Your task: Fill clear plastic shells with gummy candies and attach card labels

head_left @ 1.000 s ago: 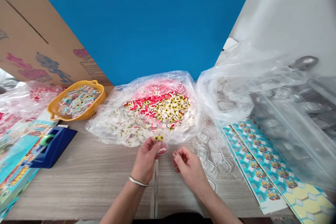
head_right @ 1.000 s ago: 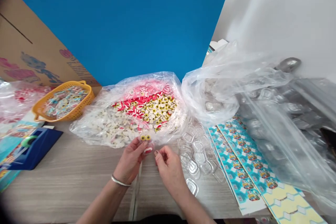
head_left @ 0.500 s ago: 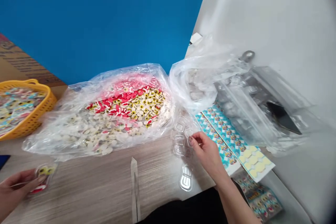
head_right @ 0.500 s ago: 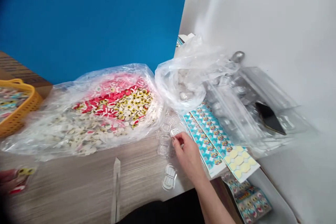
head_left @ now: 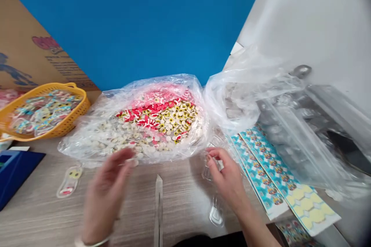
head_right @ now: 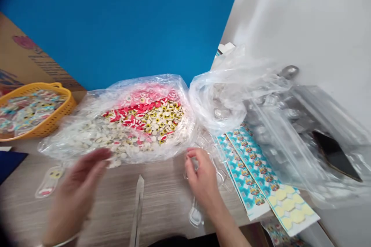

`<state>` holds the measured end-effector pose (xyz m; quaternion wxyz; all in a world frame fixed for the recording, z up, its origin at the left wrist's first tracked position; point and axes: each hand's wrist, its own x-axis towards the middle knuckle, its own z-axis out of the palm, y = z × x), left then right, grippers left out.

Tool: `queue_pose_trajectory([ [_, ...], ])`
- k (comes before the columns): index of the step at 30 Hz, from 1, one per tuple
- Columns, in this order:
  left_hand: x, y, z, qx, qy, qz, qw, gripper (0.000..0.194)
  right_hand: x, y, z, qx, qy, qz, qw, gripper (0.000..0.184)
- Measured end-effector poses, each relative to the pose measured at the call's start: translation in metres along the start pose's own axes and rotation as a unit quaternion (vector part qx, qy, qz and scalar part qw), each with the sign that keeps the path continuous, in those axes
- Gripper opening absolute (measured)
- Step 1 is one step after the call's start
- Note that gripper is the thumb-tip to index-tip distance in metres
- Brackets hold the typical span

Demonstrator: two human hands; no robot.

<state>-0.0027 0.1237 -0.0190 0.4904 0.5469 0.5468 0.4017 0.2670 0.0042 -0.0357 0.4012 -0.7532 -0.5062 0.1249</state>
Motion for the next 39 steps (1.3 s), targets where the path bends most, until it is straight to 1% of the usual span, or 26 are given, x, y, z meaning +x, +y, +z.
queue_pose_trajectory([
  [1, -0.006, 0.002, 0.028, -0.070, -0.055, -0.018, 0.996, 0.052, -0.001, -0.012, 0.008, 0.024, -0.024, -0.020, 0.999, 0.009],
  [2, -0.011, 0.003, 0.055, -0.153, -0.106, -0.053, 0.981, 0.058, -0.002, -0.022, 0.016, 0.032, -0.046, -0.048, 0.997, 0.009],
  [3, -0.015, 0.003, 0.077, -0.226, -0.141, -0.090, 0.960, 0.063, -0.002, -0.031, 0.024, 0.030, -0.063, -0.077, 0.995, 0.010],
  [4, -0.016, 0.001, 0.095, -0.281, -0.159, -0.129, 0.938, 0.064, -0.001, -0.037, 0.032, 0.024, -0.076, -0.105, 0.991, 0.011],
  [5, -0.016, -0.001, 0.109, -0.325, -0.160, -0.163, 0.918, 0.063, 0.002, -0.040, 0.038, 0.020, -0.090, -0.130, 0.987, 0.012],
  [6, -0.014, -0.003, 0.117, -0.358, -0.153, -0.189, 0.901, 0.062, 0.007, -0.041, 0.043, 0.020, -0.106, -0.150, 0.983, 0.011],
  [7, -0.009, -0.006, 0.122, -0.382, -0.142, -0.207, 0.889, 0.060, 0.015, -0.039, 0.046, 0.025, -0.121, -0.161, 0.979, 0.011],
  [8, -0.004, -0.009, 0.123, -0.400, -0.135, -0.220, 0.880, 0.059, 0.026, -0.035, 0.049, 0.029, -0.133, -0.163, 0.977, 0.012],
  [10, 0.009, -0.012, 0.122, -0.419, -0.136, -0.239, 0.865, 0.057, 0.055, -0.024, 0.053, 0.011, -0.131, -0.146, 0.981, 0.016],
  [12, 0.021, -0.013, 0.120, -0.425, -0.149, -0.258, 0.855, 0.056, 0.089, -0.012, 0.058, -0.062, -0.105, -0.113, 0.986, 0.021],
  [13, 0.026, -0.013, 0.120, -0.426, -0.155, -0.267, 0.850, 0.055, 0.105, -0.007, 0.062, -0.113, -0.101, -0.103, 0.983, 0.022],
  [14, 0.030, -0.013, 0.120, -0.426, -0.158, -0.274, 0.848, 0.055, 0.120, -0.003, 0.067, -0.165, -0.107, -0.100, 0.975, 0.022],
  [16, 0.036, -0.012, 0.121, -0.426, -0.161, -0.281, 0.845, 0.054, 0.142, 0.003, 0.078, -0.260, -0.132, -0.102, 0.951, 0.017],
  [18, 0.040, -0.012, 0.123, -0.425, -0.164, -0.287, 0.842, 0.054, 0.154, 0.005, 0.086, -0.319, -0.148, -0.106, 0.930, 0.012],
  [20, 0.043, -0.012, 0.123, -0.424, -0.160, -0.299, 0.840, 0.053, 0.157, 0.007, 0.090, -0.329, -0.148, -0.103, 0.927, 0.010],
  [23, 0.046, -0.011, 0.123, -0.422, -0.147, -0.314, 0.838, 0.050, 0.157, 0.009, 0.093, -0.278, -0.130, -0.084, 0.948, 0.008],
  [26, 0.048, -0.012, 0.124, -0.422, -0.138, -0.317, 0.838, 0.048, 0.160, 0.008, 0.098, -0.213, -0.117, -0.085, 0.966, 0.014],
  [28, 0.048, -0.014, 0.126, -0.421, -0.132, -0.314, 0.840, 0.047, 0.163, 0.006, 0.104, -0.208, -0.119, -0.091, 0.967, 0.017],
  [30, 0.048, -0.016, 0.127, -0.418, -0.130, -0.306, 0.846, 0.046, 0.166, 0.004, 0.109, -0.236, -0.122, -0.088, 0.960, 0.015],
  [33, 0.048, -0.017, 0.129, -0.403, -0.122, -0.297, 0.857, 0.049, 0.166, 0.001, 0.110, -0.246, -0.104, -0.090, 0.959, 0.011],
  [35, 0.048, -0.017, 0.130, -0.391, -0.115, -0.298, 0.863, 0.052, 0.159, -0.002, 0.105, -0.212, -0.083, -0.105, 0.968, 0.007],
  [37, 0.049, -0.016, 0.132, -0.386, -0.113, -0.294, 0.867, 0.049, 0.147, -0.005, 0.098, -0.174, -0.074, -0.139, 0.972, 0.006],
  [39, 0.049, -0.016, 0.135, -0.392, -0.109, -0.276, 0.871, 0.042, 0.130, -0.008, 0.092, -0.163, -0.086, -0.198, 0.963, 0.009],
])
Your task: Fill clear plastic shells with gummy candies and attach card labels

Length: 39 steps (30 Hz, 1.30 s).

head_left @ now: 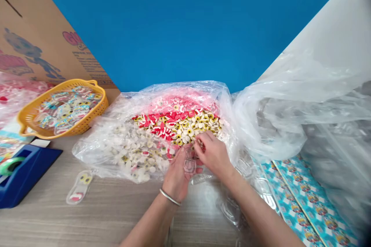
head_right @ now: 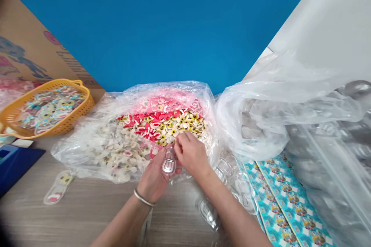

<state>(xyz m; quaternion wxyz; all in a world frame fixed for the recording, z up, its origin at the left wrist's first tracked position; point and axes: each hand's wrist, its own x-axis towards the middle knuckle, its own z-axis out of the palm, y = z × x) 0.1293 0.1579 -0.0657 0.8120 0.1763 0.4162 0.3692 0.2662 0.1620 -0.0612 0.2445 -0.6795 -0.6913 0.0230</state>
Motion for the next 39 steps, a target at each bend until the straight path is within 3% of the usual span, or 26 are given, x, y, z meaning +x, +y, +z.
queue_pose_trajectory([
  [3, 0.001, -0.005, 0.003, -0.015, -0.005, 0.045, 0.999, 0.033, -0.020, -0.011, -0.002, -0.026, -0.021, -0.085, 0.996, 0.016],
  [5, 0.002, -0.009, 0.004, -0.022, -0.007, 0.063, 0.998, 0.031, -0.028, -0.015, -0.002, -0.011, -0.033, -0.105, 0.994, 0.018],
  [8, 0.004, -0.012, 0.003, -0.027, 0.000, 0.079, 0.997, 0.028, -0.031, -0.015, -0.004, 0.080, -0.049, -0.087, 0.992, 0.020],
  [12, 0.005, -0.010, 0.001, -0.024, 0.001, 0.069, 0.997, 0.027, -0.030, -0.008, -0.008, 0.235, -0.075, -0.034, 0.968, 0.026],
  [15, 0.004, -0.008, 0.001, -0.019, 0.000, 0.052, 0.998, 0.028, -0.032, -0.006, -0.008, 0.262, -0.050, -0.009, 0.964, 0.027],
  [22, 0.003, -0.016, -0.002, 0.030, 0.037, 0.093, 0.994, 0.030, -0.041, -0.023, -0.004, 0.133, -0.048, 0.065, 0.988, 0.018],
  [27, -0.001, -0.012, -0.004, 0.043, 0.047, 0.081, 0.995, 0.035, -0.033, -0.004, -0.011, 0.123, 0.003, 0.121, 0.985, 0.019],
  [30, -0.002, -0.007, -0.005, 0.043, 0.054, 0.081, 0.994, 0.030, -0.022, 0.007, -0.018, 0.039, -0.063, 0.125, 0.989, 0.016],
  [34, -0.001, -0.006, -0.004, 0.051, 0.054, 0.084, 0.994, 0.034, -0.008, 0.008, -0.017, -0.097, -0.172, 0.055, 0.979, 0.011],
  [37, 0.000, -0.006, -0.004, 0.061, 0.056, 0.085, 0.993, 0.039, -0.001, 0.006, -0.013, -0.137, -0.189, 0.049, 0.971, 0.013],
  [39, 0.000, -0.006, -0.004, 0.057, 0.049, 0.084, 0.994, 0.038, -0.001, 0.005, -0.016, -0.091, -0.171, 0.069, 0.979, 0.014],
])
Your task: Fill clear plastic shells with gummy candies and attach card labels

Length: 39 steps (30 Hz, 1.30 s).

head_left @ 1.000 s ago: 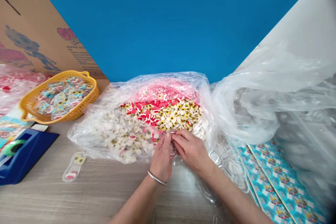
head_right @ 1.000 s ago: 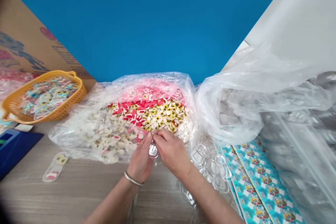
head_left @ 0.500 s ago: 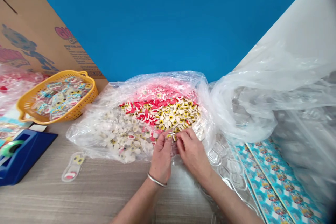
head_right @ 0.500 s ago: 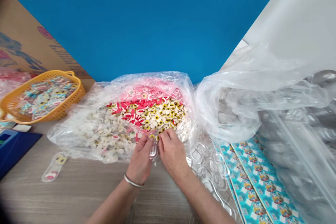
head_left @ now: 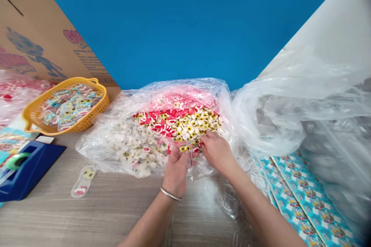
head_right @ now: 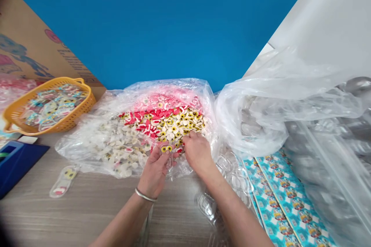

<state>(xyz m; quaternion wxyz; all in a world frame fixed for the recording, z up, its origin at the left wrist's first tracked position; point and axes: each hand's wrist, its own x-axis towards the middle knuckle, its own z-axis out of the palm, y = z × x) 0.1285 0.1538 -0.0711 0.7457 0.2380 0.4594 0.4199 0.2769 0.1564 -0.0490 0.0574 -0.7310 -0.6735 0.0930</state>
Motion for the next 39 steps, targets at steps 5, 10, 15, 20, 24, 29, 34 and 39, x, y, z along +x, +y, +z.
queue_pose_trajectory([
  [5, -0.008, 0.006, 0.003, -0.072, -0.044, -0.018, 0.996, 0.031, -0.030, -0.008, -0.017, 0.241, 0.041, -0.011, 0.969, 0.011],
  [10, -0.021, 0.009, 0.010, -0.051, -0.074, -0.040, 0.995, 0.033, -0.062, -0.020, -0.020, 0.327, -0.013, -0.082, 0.941, 0.022],
  [15, -0.033, 0.005, 0.016, -0.010, -0.081, -0.061, 0.995, 0.034, -0.080, -0.025, -0.016, 0.258, -0.002, -0.091, 0.962, 0.020],
  [20, -0.042, -0.002, 0.024, 0.015, -0.067, -0.088, 0.994, 0.030, -0.098, -0.014, -0.021, 0.229, 0.052, -0.046, 0.971, 0.017],
  [24, -0.045, -0.005, 0.027, 0.028, -0.084, -0.107, 0.990, 0.032, -0.089, 0.057, -0.035, 0.171, 0.159, 0.068, 0.970, 0.021],
  [29, -0.046, -0.005, 0.030, 0.049, -0.072, -0.120, 0.989, 0.033, -0.054, 0.162, -0.047, -0.044, 0.153, 0.236, 0.959, 0.030],
  [34, -0.043, -0.006, 0.033, 0.048, -0.073, -0.122, 0.989, 0.036, -0.035, 0.200, -0.043, -0.043, 0.116, 0.239, 0.963, 0.018],
  [39, -0.043, -0.006, 0.036, 0.052, -0.071, -0.126, 0.988, 0.035, -0.043, 0.197, -0.041, -0.011, 0.158, 0.237, 0.959, 0.020],
])
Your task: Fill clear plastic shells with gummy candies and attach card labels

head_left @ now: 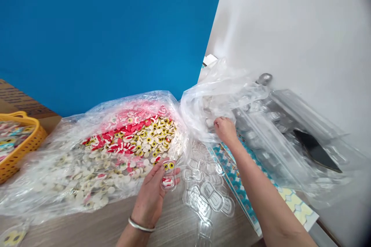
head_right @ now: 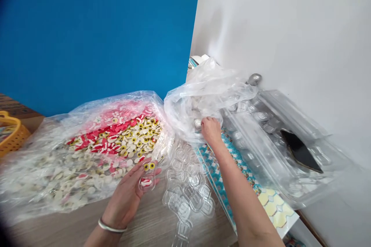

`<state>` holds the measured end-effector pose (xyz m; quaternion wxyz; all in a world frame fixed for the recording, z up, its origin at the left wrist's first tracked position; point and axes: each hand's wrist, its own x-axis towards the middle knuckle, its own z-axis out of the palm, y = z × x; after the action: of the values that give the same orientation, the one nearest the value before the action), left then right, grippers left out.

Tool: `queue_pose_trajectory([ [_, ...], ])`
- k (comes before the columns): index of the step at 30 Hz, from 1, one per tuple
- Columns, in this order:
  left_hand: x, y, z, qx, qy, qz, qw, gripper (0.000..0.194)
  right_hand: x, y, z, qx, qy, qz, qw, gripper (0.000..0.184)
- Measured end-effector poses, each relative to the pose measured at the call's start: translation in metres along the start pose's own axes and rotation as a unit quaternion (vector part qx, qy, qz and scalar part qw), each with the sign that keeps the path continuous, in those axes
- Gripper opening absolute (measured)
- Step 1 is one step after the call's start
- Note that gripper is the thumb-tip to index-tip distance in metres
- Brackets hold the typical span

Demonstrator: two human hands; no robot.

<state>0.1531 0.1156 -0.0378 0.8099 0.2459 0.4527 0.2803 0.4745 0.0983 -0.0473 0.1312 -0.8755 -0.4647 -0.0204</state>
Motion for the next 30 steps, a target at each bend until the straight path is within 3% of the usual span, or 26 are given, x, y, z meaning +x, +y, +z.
queue_pose_trajectory([
  [3, -0.001, 0.001, 0.003, -0.002, -0.003, 0.000, 1.000, 0.039, -0.020, -0.010, -0.014, 0.044, 0.034, 0.008, 0.998, 0.023],
  [5, -0.002, 0.002, 0.005, -0.014, -0.010, 0.000, 1.000, 0.042, -0.042, -0.023, -0.028, 0.144, 0.035, 0.008, 0.989, 0.024],
  [7, -0.003, 0.004, 0.006, -0.030, -0.027, -0.006, 0.999, 0.046, -0.066, -0.042, -0.041, 0.342, -0.014, 0.005, 0.940, 0.023],
  [9, -0.005, 0.005, 0.007, -0.045, -0.054, -0.014, 0.997, 0.049, -0.091, -0.063, -0.049, 0.486, -0.116, -0.003, 0.866, 0.026],
  [11, -0.008, 0.005, 0.008, -0.057, -0.086, -0.023, 0.994, 0.051, -0.111, -0.084, -0.049, 0.541, -0.213, -0.003, 0.814, 0.028],
  [13, -0.012, 0.004, 0.007, -0.056, -0.121, -0.024, 0.991, 0.050, -0.125, -0.102, -0.042, 0.546, -0.265, -0.004, 0.795, 0.029],
  [16, -0.015, -0.002, 0.003, -0.009, -0.152, -0.004, 0.988, 0.044, -0.135, -0.118, -0.029, 0.511, -0.257, -0.025, 0.820, 0.024],
  [20, -0.016, -0.008, -0.007, 0.043, -0.158, 0.036, 0.986, 0.048, -0.146, -0.130, -0.020, 0.441, -0.185, -0.058, 0.876, 0.016],
  [23, -0.018, -0.010, -0.015, 0.040, -0.138, 0.040, 0.989, 0.048, -0.157, -0.140, -0.015, 0.405, -0.139, -0.051, 0.902, 0.015],
  [27, -0.028, -0.011, -0.025, 0.037, -0.083, 0.062, 0.994, 0.045, -0.170, -0.159, -0.004, 0.381, -0.099, -0.057, 0.918, 0.015],
  [30, -0.038, -0.006, -0.045, 0.068, -0.019, 0.098, 0.993, 0.045, -0.177, -0.169, -0.002, 0.396, -0.114, -0.080, 0.908, 0.014],
])
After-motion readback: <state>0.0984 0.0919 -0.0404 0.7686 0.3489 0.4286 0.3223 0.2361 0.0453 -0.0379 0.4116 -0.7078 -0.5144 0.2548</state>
